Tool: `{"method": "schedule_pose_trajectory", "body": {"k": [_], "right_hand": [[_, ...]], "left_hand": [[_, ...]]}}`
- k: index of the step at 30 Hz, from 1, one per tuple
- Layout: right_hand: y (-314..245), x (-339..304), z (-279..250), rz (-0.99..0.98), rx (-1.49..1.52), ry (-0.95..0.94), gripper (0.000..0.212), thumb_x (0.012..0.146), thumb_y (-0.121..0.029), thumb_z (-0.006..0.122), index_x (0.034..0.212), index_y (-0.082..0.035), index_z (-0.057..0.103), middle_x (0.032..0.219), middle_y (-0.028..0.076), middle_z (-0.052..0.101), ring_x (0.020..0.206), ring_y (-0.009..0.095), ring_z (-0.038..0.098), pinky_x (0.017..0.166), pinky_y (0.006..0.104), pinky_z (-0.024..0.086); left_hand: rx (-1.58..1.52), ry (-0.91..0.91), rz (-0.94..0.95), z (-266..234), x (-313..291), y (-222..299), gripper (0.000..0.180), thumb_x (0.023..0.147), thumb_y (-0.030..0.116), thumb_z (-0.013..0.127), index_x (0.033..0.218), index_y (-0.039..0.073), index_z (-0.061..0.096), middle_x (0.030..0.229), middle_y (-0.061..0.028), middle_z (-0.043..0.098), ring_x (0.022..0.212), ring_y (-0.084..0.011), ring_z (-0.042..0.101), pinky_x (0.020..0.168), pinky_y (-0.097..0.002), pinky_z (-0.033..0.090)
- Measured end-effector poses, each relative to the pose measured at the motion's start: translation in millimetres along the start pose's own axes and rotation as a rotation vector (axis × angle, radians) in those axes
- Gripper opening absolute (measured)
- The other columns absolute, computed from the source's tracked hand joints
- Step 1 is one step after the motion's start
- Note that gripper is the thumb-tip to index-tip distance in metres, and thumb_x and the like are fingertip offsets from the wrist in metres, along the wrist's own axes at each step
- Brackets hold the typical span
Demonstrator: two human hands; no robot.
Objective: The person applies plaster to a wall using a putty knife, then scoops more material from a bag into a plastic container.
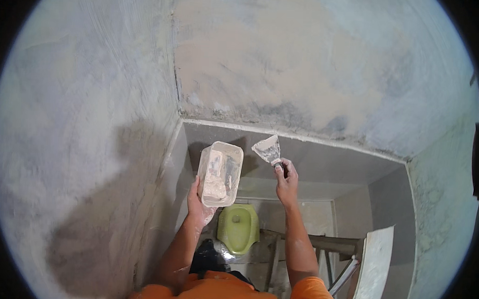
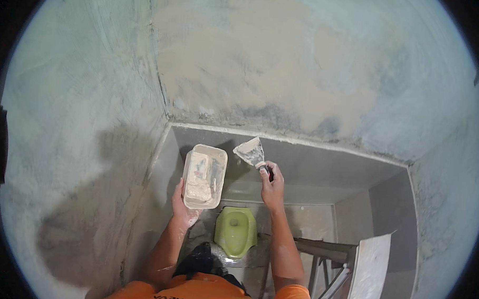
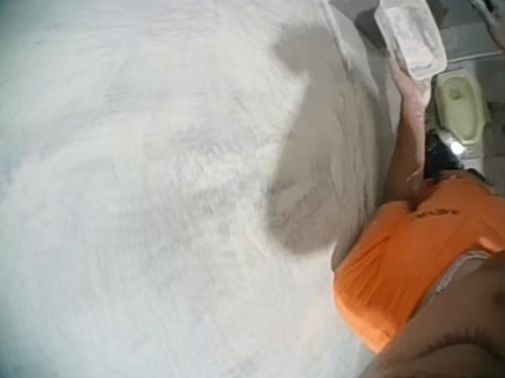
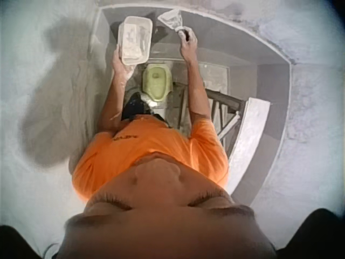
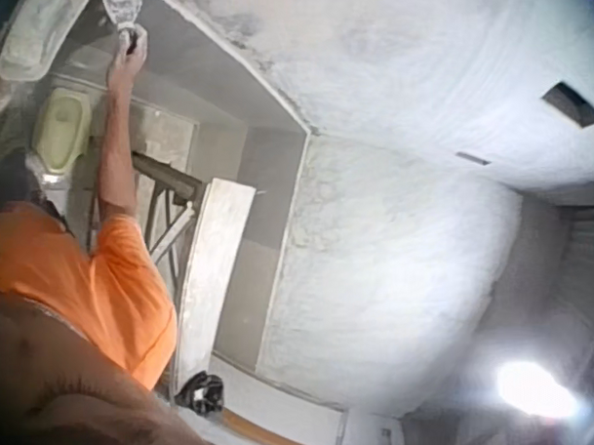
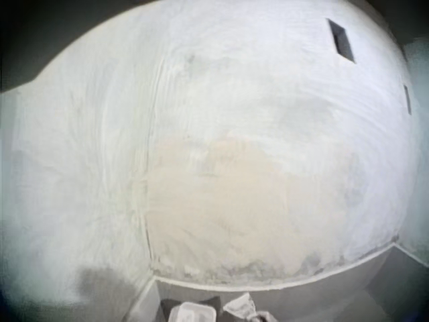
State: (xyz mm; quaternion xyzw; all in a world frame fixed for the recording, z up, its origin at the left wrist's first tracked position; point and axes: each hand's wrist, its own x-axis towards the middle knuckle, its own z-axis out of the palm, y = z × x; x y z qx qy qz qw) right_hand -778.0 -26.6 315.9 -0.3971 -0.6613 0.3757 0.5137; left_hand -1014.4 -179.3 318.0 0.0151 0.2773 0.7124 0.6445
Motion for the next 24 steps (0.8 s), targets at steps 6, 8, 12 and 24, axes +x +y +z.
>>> {"method": "schedule_pose_trajectory", "body": {"k": [6,8,12,24], "right_hand": [[16.7,165.8,84.4,-0.114,-0.280,0.084,0.022,0.097,-0.017,0.066,0.112,0.000,0.066,0.099,0.017,0.065,0.091,0.032,0.063,0.086,0.0383,0.048],[10.0,199.8,95.2,-0.136,-0.525,0.090,0.023,0.096,-0.019,0.067,0.110,-0.001,0.067,0.100,0.017,0.066,0.093,0.037,0.063,0.085,0.0423,0.047],[22.1,237.0,99.1,-0.102,-0.643,0.285,0.022,0.096,-0.019,0.068,0.110,-0.002,0.068,0.100,0.017,0.067,0.095,0.037,0.063,0.084,0.0442,0.046],[-78.3,220.5,84.8,-0.174,-0.655,0.156,0.020,0.094,-0.012,0.068,0.110,0.000,0.067,0.098,0.023,0.067,0.095,0.045,0.063,0.086,0.0536,0.049]], "left_hand": [[-0.005,0.023,-0.010,32.0,115.7,91.4,0.064,0.104,0.054,0.043,0.146,0.007,0.051,0.135,-0.0136,0.063,0.120,-0.0306,0.064,0.102,-0.0472,0.052],[-0.034,0.009,-0.007,38.4,136.1,100.8,0.063,0.104,0.053,0.044,0.146,0.007,0.051,0.135,-0.0135,0.063,0.119,-0.0298,0.064,0.101,-0.0463,0.053],[-0.051,0.024,-0.018,51.4,154.2,130.6,0.059,0.104,0.049,0.047,0.143,0.006,0.053,0.131,-0.0129,0.065,0.117,-0.0292,0.066,0.099,-0.0451,0.054],[-0.042,0.091,-0.003,100.7,130.2,180.0,0.059,0.104,0.049,0.046,0.144,0.005,0.052,0.135,-0.0132,0.063,0.121,-0.0296,0.064,0.100,-0.0461,0.054]]}}
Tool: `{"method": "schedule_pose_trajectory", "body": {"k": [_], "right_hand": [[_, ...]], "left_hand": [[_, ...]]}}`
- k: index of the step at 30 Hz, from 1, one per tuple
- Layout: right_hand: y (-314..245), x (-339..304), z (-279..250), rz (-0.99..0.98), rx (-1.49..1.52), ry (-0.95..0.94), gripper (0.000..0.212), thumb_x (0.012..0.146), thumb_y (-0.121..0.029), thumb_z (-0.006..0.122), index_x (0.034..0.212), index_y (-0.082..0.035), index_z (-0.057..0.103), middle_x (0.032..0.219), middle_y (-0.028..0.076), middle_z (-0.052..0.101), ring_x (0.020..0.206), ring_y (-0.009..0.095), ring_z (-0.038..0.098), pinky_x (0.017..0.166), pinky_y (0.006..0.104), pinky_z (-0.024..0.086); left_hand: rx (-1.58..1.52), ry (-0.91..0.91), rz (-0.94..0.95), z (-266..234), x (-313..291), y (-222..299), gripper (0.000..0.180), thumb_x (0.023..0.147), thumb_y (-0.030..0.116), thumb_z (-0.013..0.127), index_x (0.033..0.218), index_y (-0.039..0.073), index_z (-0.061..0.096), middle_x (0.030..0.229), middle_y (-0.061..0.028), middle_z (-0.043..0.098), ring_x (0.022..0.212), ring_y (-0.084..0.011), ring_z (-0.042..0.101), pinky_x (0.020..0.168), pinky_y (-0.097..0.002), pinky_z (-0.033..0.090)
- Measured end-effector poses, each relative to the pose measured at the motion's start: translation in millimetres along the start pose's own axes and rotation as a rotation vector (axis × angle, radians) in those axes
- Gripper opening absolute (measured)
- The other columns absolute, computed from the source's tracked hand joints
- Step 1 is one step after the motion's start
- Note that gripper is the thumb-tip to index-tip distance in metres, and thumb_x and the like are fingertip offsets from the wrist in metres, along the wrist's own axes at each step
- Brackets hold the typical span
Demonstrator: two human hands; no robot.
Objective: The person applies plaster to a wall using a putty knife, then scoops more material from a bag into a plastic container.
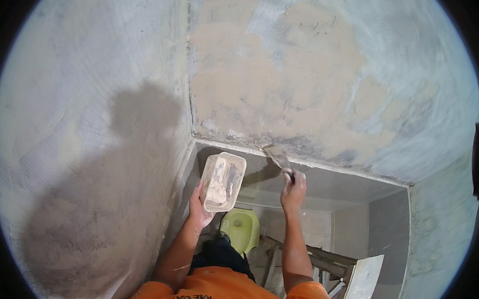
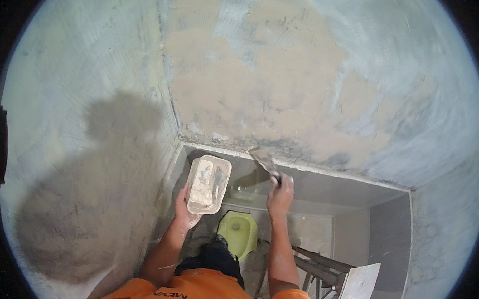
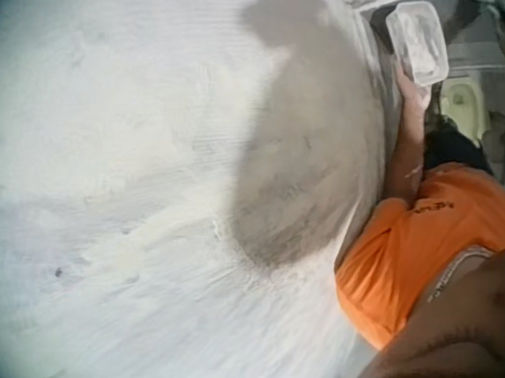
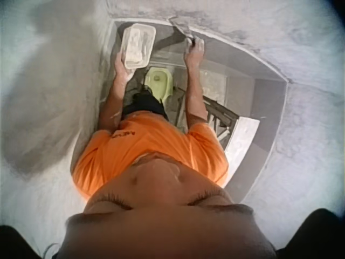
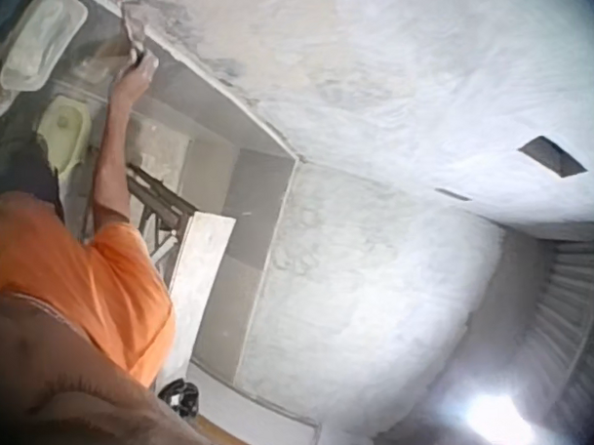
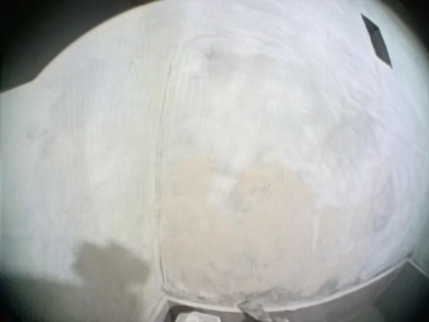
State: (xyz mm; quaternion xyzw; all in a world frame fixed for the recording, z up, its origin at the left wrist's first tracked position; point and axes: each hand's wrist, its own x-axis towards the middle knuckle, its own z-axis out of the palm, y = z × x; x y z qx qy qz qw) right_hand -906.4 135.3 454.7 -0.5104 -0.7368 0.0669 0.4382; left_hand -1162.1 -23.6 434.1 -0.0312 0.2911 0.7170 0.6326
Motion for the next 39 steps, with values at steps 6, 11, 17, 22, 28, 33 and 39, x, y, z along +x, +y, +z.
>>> {"method": "schedule_pose_trajectory", "body": {"k": [6,11,17,22,28,33,39], "right_hand": [[51.0,98.6,-20.7,0.067,-0.244,-0.234,0.028,0.094,-0.016,0.068,0.118,-0.004,0.065,0.114,0.019,0.067,0.110,0.039,0.061,0.095,0.0500,0.046],[140.0,112.5,-68.3,0.199,-0.356,-0.123,0.028,0.095,-0.019,0.067,0.120,-0.006,0.066,0.115,0.017,0.068,0.112,0.035,0.062,0.095,0.0477,0.045],[141.7,127.0,-129.6,0.320,-0.176,-0.016,0.027,0.096,-0.022,0.067,0.116,-0.004,0.068,0.109,0.017,0.069,0.107,0.036,0.063,0.092,0.0476,0.044],[107.0,161.6,-117.8,0.049,-0.139,-0.203,0.025,0.094,-0.022,0.069,0.113,-0.005,0.068,0.106,0.017,0.069,0.105,0.036,0.063,0.093,0.0481,0.044],[190.4,199.0,-162.2,0.094,-0.455,-0.156,0.026,0.090,-0.021,0.072,0.111,-0.007,0.069,0.105,0.015,0.069,0.108,0.033,0.063,0.092,0.0490,0.046],[197.6,123.5,-190.4,0.428,-0.283,0.104,0.025,0.095,-0.024,0.069,0.111,-0.004,0.071,0.102,0.016,0.071,0.101,0.030,0.067,0.090,0.0433,0.047],[119.9,91.5,-162.5,0.362,0.307,0.220,0.028,0.096,-0.023,0.069,0.110,0.001,0.068,0.100,0.020,0.071,0.085,0.031,0.067,0.081,0.0372,0.052]], "left_hand": [[0.018,-0.047,-0.008,68.1,42.8,-55.3,0.059,0.104,0.047,0.045,0.145,0.005,0.051,0.137,-0.0130,0.062,0.123,-0.0314,0.062,0.104,-0.0483,0.051],[-0.004,-0.027,0.012,126.7,69.9,-92.1,0.058,0.104,0.046,0.045,0.143,0.005,0.053,0.134,-0.0135,0.063,0.120,-0.0325,0.063,0.102,-0.0500,0.050],[0.038,-0.104,0.019,157.0,71.5,-110.1,0.064,0.104,0.051,0.041,0.151,0.008,0.046,0.144,-0.0137,0.056,0.129,-0.0346,0.057,0.108,-0.0519,0.046],[0.016,-0.138,-0.057,188.8,72.0,-129.3,0.062,0.104,0.051,0.039,0.148,0.008,0.050,0.142,-0.0129,0.058,0.127,-0.0344,0.058,0.108,-0.0523,0.046],[-0.029,-0.154,-0.084,191.0,86.9,-151.0,0.060,0.103,0.052,0.040,0.146,0.012,0.052,0.141,-0.0098,0.059,0.126,-0.0323,0.059,0.104,-0.0520,0.049],[0.154,0.016,-0.112,210.4,61.4,-108.0,0.058,0.102,0.052,0.041,0.142,0.012,0.056,0.132,-0.0112,0.065,0.117,-0.0335,0.065,0.096,-0.0512,0.056],[0.058,-0.179,-0.097,150.6,49.6,-96.8,0.059,0.103,0.052,0.040,0.146,0.013,0.053,0.141,-0.0091,0.060,0.126,-0.0324,0.060,0.103,-0.0527,0.050]]}}
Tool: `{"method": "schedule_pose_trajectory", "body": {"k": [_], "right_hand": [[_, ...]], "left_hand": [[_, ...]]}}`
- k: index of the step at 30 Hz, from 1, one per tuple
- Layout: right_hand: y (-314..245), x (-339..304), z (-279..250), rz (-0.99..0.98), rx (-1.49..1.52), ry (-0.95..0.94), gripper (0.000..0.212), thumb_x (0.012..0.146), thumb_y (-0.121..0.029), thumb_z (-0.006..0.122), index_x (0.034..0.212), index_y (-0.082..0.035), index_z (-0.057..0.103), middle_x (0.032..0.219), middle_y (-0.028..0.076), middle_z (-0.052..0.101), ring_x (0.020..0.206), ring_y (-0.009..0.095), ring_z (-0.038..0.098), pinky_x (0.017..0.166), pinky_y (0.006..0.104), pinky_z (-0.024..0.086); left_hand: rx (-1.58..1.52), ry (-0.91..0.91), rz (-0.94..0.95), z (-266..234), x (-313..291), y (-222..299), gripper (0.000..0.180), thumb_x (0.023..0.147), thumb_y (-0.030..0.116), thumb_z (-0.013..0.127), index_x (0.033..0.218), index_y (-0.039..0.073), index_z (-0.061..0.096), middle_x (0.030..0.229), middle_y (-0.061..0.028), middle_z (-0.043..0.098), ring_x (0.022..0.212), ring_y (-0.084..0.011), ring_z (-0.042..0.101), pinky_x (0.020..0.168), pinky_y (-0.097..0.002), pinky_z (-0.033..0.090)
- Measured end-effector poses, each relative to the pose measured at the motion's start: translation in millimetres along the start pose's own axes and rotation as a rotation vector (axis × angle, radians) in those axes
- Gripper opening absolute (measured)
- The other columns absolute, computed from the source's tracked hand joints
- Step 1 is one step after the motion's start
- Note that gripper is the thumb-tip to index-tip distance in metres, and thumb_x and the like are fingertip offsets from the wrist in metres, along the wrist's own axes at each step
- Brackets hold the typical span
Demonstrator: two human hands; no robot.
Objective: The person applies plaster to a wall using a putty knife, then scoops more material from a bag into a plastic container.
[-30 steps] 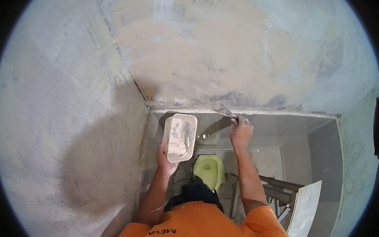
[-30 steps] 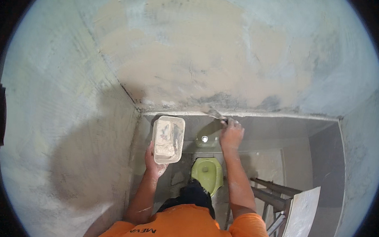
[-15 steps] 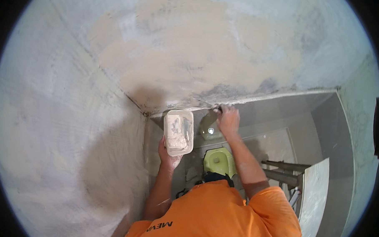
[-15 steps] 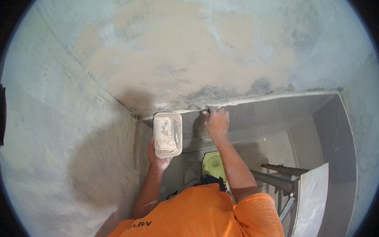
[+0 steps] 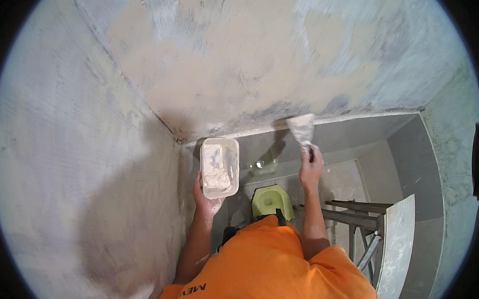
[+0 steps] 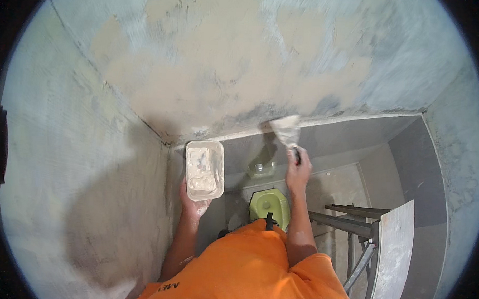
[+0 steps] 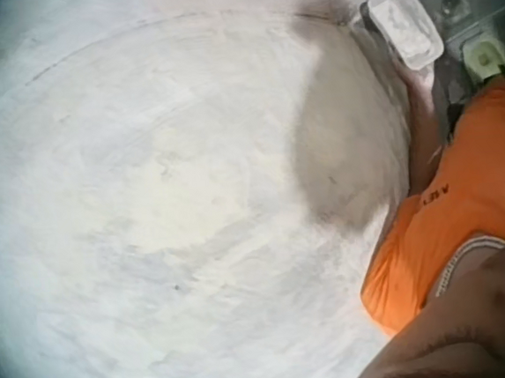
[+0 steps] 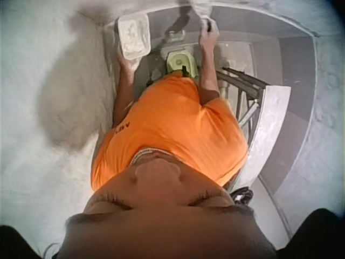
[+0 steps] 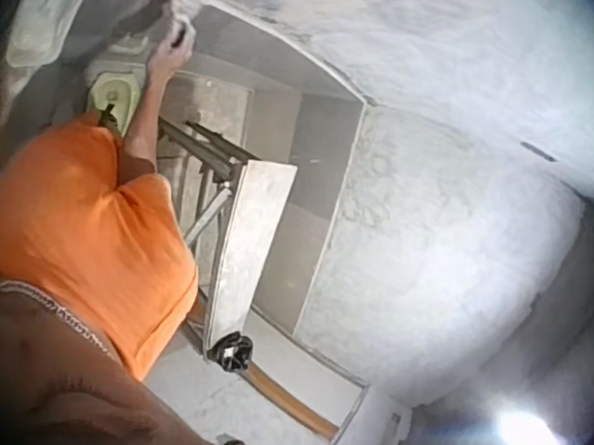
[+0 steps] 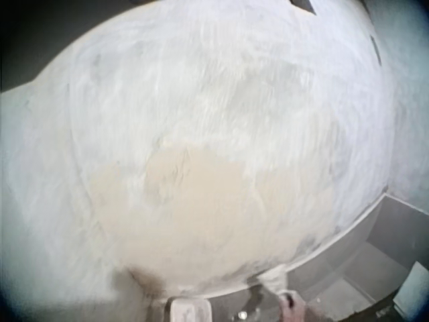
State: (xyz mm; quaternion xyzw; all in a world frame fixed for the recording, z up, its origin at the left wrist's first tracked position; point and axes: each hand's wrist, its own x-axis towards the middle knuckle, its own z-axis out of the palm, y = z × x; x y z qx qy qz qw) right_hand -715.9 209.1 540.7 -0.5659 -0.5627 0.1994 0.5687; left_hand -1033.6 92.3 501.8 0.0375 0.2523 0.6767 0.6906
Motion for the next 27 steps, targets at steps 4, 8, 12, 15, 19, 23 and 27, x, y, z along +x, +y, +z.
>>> {"method": "schedule_pose_trajectory", "body": {"k": [4,8,12,15,19,23,27], "right_hand": [[-5.8,-7.1,49.2,-0.217,0.015,-0.224,0.027,0.092,-0.020,0.072,0.110,0.001,0.070,0.099,0.019,0.071,0.085,0.030,0.067,0.082,0.0365,0.052],[10.7,-12.7,85.4,-0.024,-0.068,-0.304,0.028,0.086,-0.022,0.077,0.103,0.000,0.074,0.094,0.020,0.072,0.087,0.033,0.069,0.081,0.0381,0.052],[71.0,2.5,81.2,-0.006,-0.426,-0.090,0.033,0.086,-0.030,0.079,0.101,-0.001,0.076,0.088,0.023,0.072,0.084,0.036,0.072,0.075,0.0426,0.053],[120.0,-13.0,46.7,-0.024,-0.423,0.034,0.033,0.088,-0.030,0.077,0.100,0.001,0.075,0.088,0.024,0.071,0.084,0.037,0.071,0.074,0.0437,0.053],[96.8,-6.9,42.7,0.184,-0.410,-0.004,0.029,0.091,-0.026,0.074,0.100,0.002,0.073,0.091,0.023,0.071,0.085,0.037,0.070,0.075,0.0445,0.053],[54.9,-27.3,83.9,-0.119,-0.209,-0.206,0.032,0.092,-0.030,0.074,0.100,0.001,0.071,0.097,0.020,0.070,0.089,0.040,0.067,0.077,0.0448,0.052],[0.5,-33.6,122.2,-0.190,-0.329,-0.224,0.033,0.091,-0.032,0.074,0.102,-0.001,0.071,0.097,0.019,0.069,0.093,0.041,0.067,0.082,0.0469,0.053]], "left_hand": [[-0.059,0.044,0.007,-14.4,-14.8,11.5,0.054,0.101,0.050,0.043,0.137,0.013,0.060,0.126,-0.0087,0.067,0.112,-0.0289,0.068,0.092,-0.0481,0.058],[-0.029,0.020,0.018,-47.6,-31.2,18.4,0.059,0.103,0.053,0.040,0.145,0.013,0.055,0.139,-0.0085,0.061,0.125,-0.0317,0.061,0.103,-0.0521,0.050],[-0.052,0.022,0.058,-71.7,-6.2,25.0,0.060,0.102,0.054,0.041,0.144,0.013,0.054,0.140,-0.0087,0.060,0.125,-0.0320,0.060,0.104,-0.0522,0.049],[-0.029,0.076,0.025,-74.2,6.1,25.1,0.059,0.102,0.054,0.041,0.143,0.013,0.056,0.139,-0.0087,0.061,0.124,-0.0318,0.061,0.103,-0.0522,0.050],[0.017,0.100,0.048,-80.2,35.5,27.1,0.058,0.102,0.053,0.042,0.141,0.013,0.057,0.137,-0.0087,0.062,0.123,-0.0314,0.061,0.102,-0.0521,0.050],[-0.014,0.119,-0.015,-77.6,36.6,16.1,0.058,0.101,0.053,0.042,0.141,0.014,0.058,0.136,-0.0080,0.062,0.122,-0.0309,0.061,0.101,-0.0514,0.051],[-0.057,0.079,-0.014,-77.0,29.7,16.1,0.059,0.101,0.054,0.042,0.142,0.014,0.057,0.138,-0.0078,0.062,0.121,-0.0312,0.063,0.101,-0.0512,0.051]]}}
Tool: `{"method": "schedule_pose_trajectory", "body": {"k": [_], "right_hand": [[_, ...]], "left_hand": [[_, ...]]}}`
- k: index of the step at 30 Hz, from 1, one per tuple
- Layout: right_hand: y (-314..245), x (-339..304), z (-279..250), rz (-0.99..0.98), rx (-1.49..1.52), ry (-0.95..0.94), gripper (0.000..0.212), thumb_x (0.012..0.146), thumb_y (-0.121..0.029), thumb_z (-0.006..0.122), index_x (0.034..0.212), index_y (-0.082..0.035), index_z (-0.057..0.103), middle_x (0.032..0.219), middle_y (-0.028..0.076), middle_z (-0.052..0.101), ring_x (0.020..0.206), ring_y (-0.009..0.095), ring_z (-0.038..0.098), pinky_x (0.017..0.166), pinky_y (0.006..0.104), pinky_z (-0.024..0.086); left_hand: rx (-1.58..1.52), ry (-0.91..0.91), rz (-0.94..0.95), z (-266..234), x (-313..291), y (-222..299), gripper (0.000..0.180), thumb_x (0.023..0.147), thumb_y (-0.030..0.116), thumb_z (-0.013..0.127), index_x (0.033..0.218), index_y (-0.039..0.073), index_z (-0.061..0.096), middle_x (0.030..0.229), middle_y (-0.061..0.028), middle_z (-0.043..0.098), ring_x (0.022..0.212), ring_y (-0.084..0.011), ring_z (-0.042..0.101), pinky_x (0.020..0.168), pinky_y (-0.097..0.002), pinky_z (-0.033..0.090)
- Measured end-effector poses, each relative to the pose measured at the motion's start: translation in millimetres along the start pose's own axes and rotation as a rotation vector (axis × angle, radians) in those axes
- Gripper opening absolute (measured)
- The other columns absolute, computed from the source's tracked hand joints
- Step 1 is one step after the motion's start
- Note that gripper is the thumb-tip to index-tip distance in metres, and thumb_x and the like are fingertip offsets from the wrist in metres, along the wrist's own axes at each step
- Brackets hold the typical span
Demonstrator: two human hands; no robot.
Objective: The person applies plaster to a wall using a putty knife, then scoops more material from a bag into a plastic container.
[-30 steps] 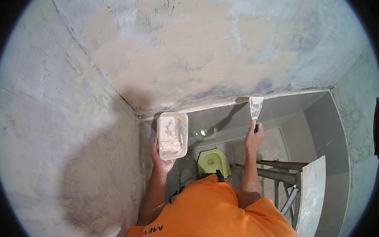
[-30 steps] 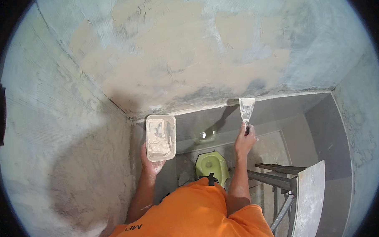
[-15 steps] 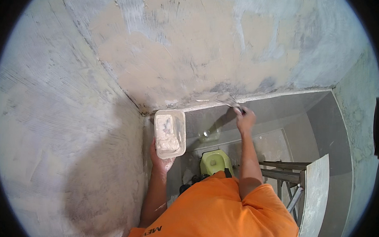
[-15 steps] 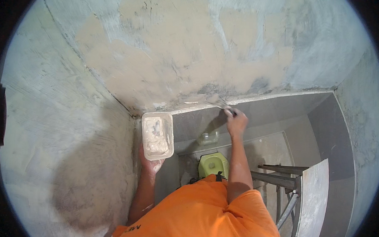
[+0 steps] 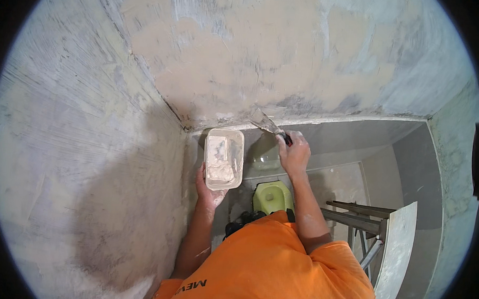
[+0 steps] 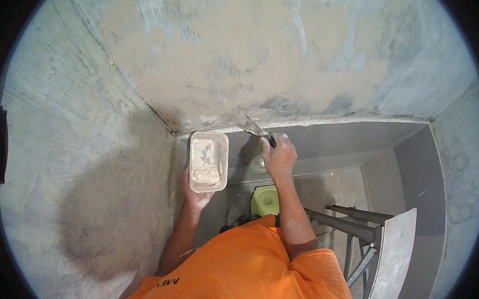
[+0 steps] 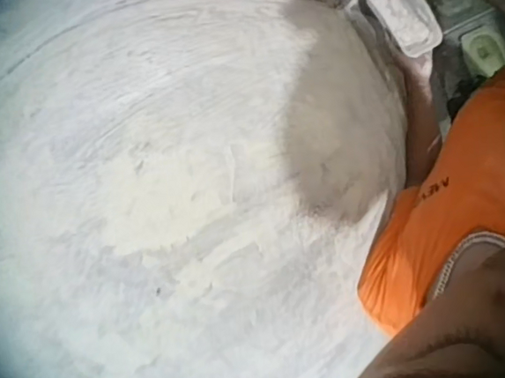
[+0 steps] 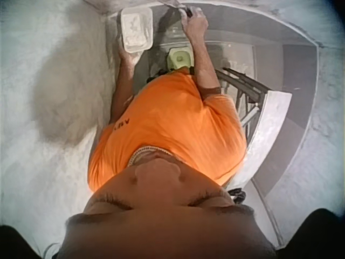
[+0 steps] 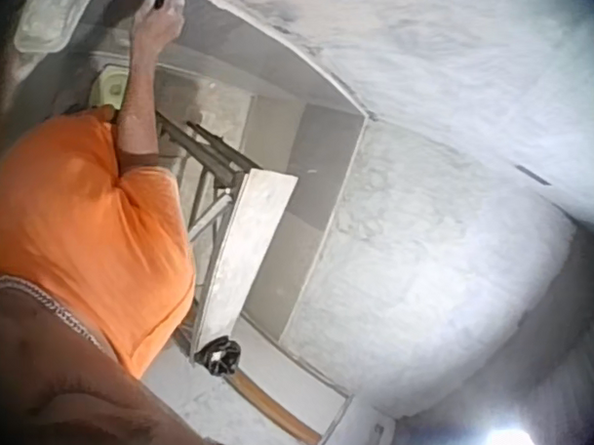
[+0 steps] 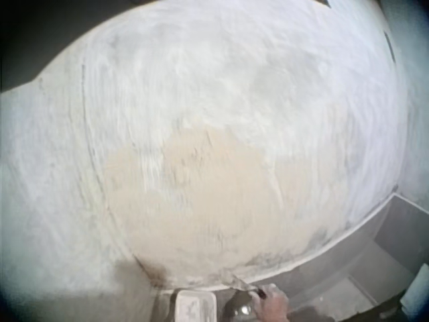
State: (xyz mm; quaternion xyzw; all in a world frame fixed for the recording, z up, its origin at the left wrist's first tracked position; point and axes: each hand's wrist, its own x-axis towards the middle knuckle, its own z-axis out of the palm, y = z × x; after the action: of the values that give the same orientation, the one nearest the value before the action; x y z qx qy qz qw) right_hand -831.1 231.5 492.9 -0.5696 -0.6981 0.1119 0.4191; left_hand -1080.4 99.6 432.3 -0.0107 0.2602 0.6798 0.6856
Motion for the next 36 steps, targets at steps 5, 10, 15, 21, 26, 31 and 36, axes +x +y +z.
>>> {"method": "schedule_pose_trajectory", "body": {"k": [5,10,15,21,26,31,36], "right_hand": [[10.7,-36.6,-26.0,0.142,-0.143,0.062,0.030,0.091,-0.030,0.073,0.102,-0.002,0.074,0.096,0.021,0.071,0.091,0.041,0.068,0.081,0.0478,0.053],[-52.4,-57.5,-9.9,0.075,-0.042,0.047,0.033,0.088,-0.033,0.077,0.103,-0.003,0.075,0.090,0.020,0.071,0.087,0.040,0.069,0.077,0.0467,0.054],[-166.1,-53.8,85.9,-0.340,0.066,-0.159,0.027,0.090,-0.030,0.076,0.103,-0.006,0.075,0.092,0.017,0.070,0.086,0.038,0.068,0.077,0.0452,0.054],[-176.0,-63.3,140.3,0.042,-0.328,-0.156,0.035,0.090,-0.042,0.074,0.107,-0.011,0.075,0.097,0.019,0.072,0.093,0.039,0.070,0.080,0.0487,0.055],[-111.3,-116.1,89.0,0.073,-0.269,-0.051,0.041,0.089,-0.042,0.076,0.101,-0.003,0.072,0.094,0.020,0.071,0.090,0.041,0.069,0.079,0.0496,0.054],[-125.8,-133.1,60.4,-0.020,0.025,-0.050,0.029,0.092,-0.027,0.075,0.093,0.001,0.066,0.088,0.022,0.068,0.081,0.040,0.067,0.073,0.0471,0.051],[-195.3,-130.9,51.0,0.013,0.286,-0.376,0.028,0.090,-0.024,0.076,0.092,0.000,0.062,0.082,0.022,0.067,0.072,0.040,0.067,0.067,0.0462,0.050]], "left_hand": [[-0.028,0.006,0.013,-22.7,-39.3,14.1,0.060,0.100,0.054,0.042,0.142,0.015,0.057,0.138,-0.0081,0.062,0.121,-0.0311,0.063,0.100,-0.0510,0.052],[-0.159,0.061,0.051,-54.3,-62.3,48.4,0.055,0.100,0.049,0.041,0.136,0.012,0.062,0.129,-0.0082,0.067,0.114,-0.0298,0.067,0.093,-0.0487,0.058],[-0.140,-0.030,0.077,-99.4,-75.5,85.0,0.057,0.099,0.052,0.040,0.137,0.015,0.060,0.129,-0.0076,0.067,0.115,-0.0297,0.066,0.097,-0.0502,0.055],[-0.258,-0.007,0.114,-136.6,-82.5,112.2,0.054,0.101,0.045,0.039,0.135,0.010,0.061,0.126,-0.0108,0.068,0.111,-0.0321,0.069,0.092,-0.0495,0.059],[-0.202,0.006,0.108,-139.4,-89.7,105.7,0.056,0.101,0.046,0.037,0.138,0.011,0.059,0.129,-0.0115,0.067,0.114,-0.0323,0.068,0.095,-0.0507,0.058],[-0.178,0.019,0.037,-138.9,-101.1,86.4,0.059,0.101,0.050,0.036,0.141,0.012,0.058,0.132,-0.0110,0.066,0.116,-0.0323,0.066,0.096,-0.0505,0.056],[-0.217,0.037,0.047,-141.0,-125.5,70.9,0.057,0.102,0.047,0.037,0.140,0.011,0.058,0.131,-0.0126,0.066,0.115,-0.0339,0.067,0.096,-0.0514,0.057]]}}
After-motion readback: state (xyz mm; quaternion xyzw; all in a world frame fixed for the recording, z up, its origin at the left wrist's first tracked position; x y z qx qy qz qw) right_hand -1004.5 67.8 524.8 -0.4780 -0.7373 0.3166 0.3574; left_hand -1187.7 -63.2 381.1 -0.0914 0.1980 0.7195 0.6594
